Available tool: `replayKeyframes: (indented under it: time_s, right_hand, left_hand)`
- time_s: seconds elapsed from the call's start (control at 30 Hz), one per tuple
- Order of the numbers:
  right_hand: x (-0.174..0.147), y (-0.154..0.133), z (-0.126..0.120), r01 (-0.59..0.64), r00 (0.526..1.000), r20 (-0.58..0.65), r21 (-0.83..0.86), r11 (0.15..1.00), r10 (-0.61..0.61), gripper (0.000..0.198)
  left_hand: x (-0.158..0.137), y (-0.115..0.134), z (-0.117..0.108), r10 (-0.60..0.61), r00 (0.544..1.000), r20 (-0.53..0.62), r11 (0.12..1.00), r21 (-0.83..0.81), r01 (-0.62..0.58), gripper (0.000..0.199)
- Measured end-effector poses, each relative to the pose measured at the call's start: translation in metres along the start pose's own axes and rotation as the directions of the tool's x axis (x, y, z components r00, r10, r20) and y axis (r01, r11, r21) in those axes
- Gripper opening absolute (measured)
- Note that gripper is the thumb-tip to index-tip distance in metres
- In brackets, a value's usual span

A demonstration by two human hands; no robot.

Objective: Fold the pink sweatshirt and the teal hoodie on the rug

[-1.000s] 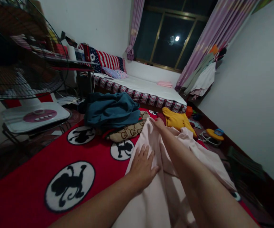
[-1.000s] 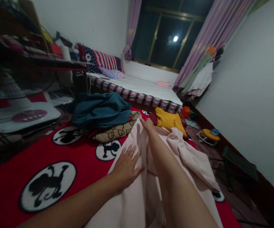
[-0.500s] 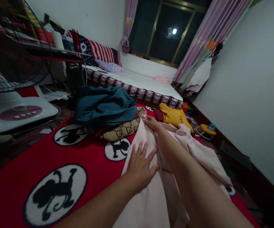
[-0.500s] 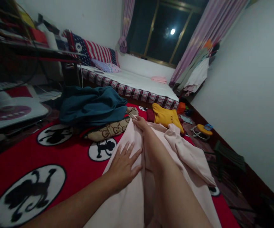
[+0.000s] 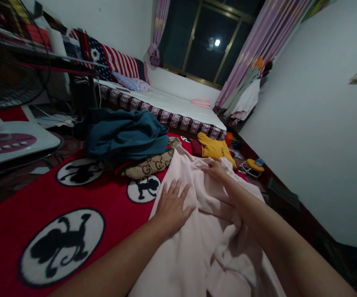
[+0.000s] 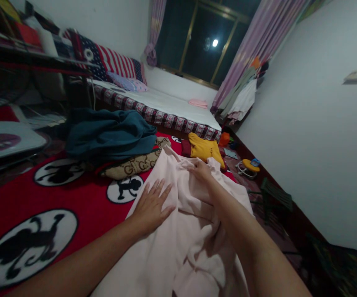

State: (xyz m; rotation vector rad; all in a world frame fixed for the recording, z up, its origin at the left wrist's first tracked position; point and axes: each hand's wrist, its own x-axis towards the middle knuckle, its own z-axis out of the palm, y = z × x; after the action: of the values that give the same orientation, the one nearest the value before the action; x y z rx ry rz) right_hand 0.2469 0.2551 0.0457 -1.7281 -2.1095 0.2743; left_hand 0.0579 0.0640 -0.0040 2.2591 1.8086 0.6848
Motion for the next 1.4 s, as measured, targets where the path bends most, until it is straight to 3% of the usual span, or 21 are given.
replayKeyframes:
  time_s: [0.17, 0.27, 0.37, 0.47, 0.53, 0.63, 0.67, 0.73, 0.83, 0.9, 1.0, 1.13, 1.23, 1.4]
  right_hand:
    - [0.006, 0.003, 0.002, -0.115, 0.987, -0.140, -0.223, 0.968, 0.085, 0.029]
    - [0.011, -0.004, 0.009, -0.124, 0.985, -0.154, -0.325, 0.937, 0.077, 0.027]
    - [0.015, -0.023, 0.013, -0.073, 0.990, -0.139, -0.372, 0.925, 0.023, 0.021]
    - [0.017, -0.049, 0.021, 0.049, 0.985, -0.138, -0.379, 0.924, -0.108, 0.028]
    - [0.015, -0.061, 0.034, 0.233, 0.961, -0.059, -0.355, 0.905, -0.270, 0.032]
    - [0.012, -0.068, 0.059, 0.490, 0.872, 0.135, -0.250, 0.835, -0.471, 0.041]
    - [0.012, -0.068, 0.066, 0.516, 0.855, 0.181, -0.220, 0.828, -0.485, 0.046]
    - [0.013, -0.067, 0.074, 0.484, 0.868, 0.233, -0.195, 0.853, -0.439, 0.053]
    - [0.008, -0.065, 0.069, 0.423, 0.887, 0.282, -0.174, 0.889, -0.367, 0.054]
    - [-0.004, -0.061, 0.056, 0.433, 0.869, 0.316, -0.109, 0.895, -0.381, 0.054]
    - [-0.041, -0.047, 0.031, 0.443, 0.835, 0.304, 0.123, 0.888, -0.458, 0.047]
    - [-0.107, -0.027, 0.003, 0.331, 0.934, 0.037, 0.291, 0.898, -0.356, 0.035]
    - [-0.145, -0.021, -0.004, 0.403, 0.915, -0.071, 0.150, 0.903, -0.397, 0.032]
    - [-0.160, -0.018, -0.006, 0.486, 0.867, 0.015, -0.238, 0.841, -0.497, 0.026]
  left_hand:
    - [0.000, -0.001, 0.000, -0.003, 1.000, 0.012, 1.000, 0.013, 0.003, 0.068]
    - [0.000, -0.001, 0.001, -0.001, 1.000, 0.009, 1.000, 0.020, 0.000, 0.067]
    - [0.000, -0.002, 0.001, 0.001, 1.000, 0.001, 1.000, 0.022, -0.001, 0.064]
    - [0.000, -0.001, 0.001, -0.001, 1.000, -0.005, 1.000, 0.021, 0.001, 0.064]
    - [0.000, 0.000, 0.001, -0.007, 1.000, -0.008, 1.000, 0.026, 0.007, 0.065]
    - [0.000, 0.000, 0.002, -0.021, 1.000, -0.009, 0.999, 0.043, 0.021, 0.065]
    - [0.001, 0.000, 0.002, -0.022, 1.000, -0.008, 0.998, 0.050, 0.023, 0.065]
    - [0.002, -0.002, 0.001, -0.015, 1.000, 0.000, 0.998, 0.066, 0.015, 0.065]
    - [0.003, -0.005, -0.001, 0.012, 0.999, 0.035, 0.996, 0.089, -0.015, 0.062]
    - [0.004, -0.007, -0.003, 0.031, 0.998, 0.063, 0.994, 0.101, -0.038, 0.059]
    - [0.004, -0.008, -0.006, 0.047, 0.995, 0.084, 0.992, 0.113, -0.056, 0.058]
    - [0.004, -0.007, -0.006, 0.037, 0.994, 0.107, 0.991, 0.127, -0.051, 0.057]
    - [0.004, -0.006, -0.006, 0.033, 0.993, 0.112, 0.988, 0.149, -0.050, 0.058]
    - [0.002, -0.006, -0.008, 0.046, 0.993, 0.104, 0.979, 0.195, -0.066, 0.058]
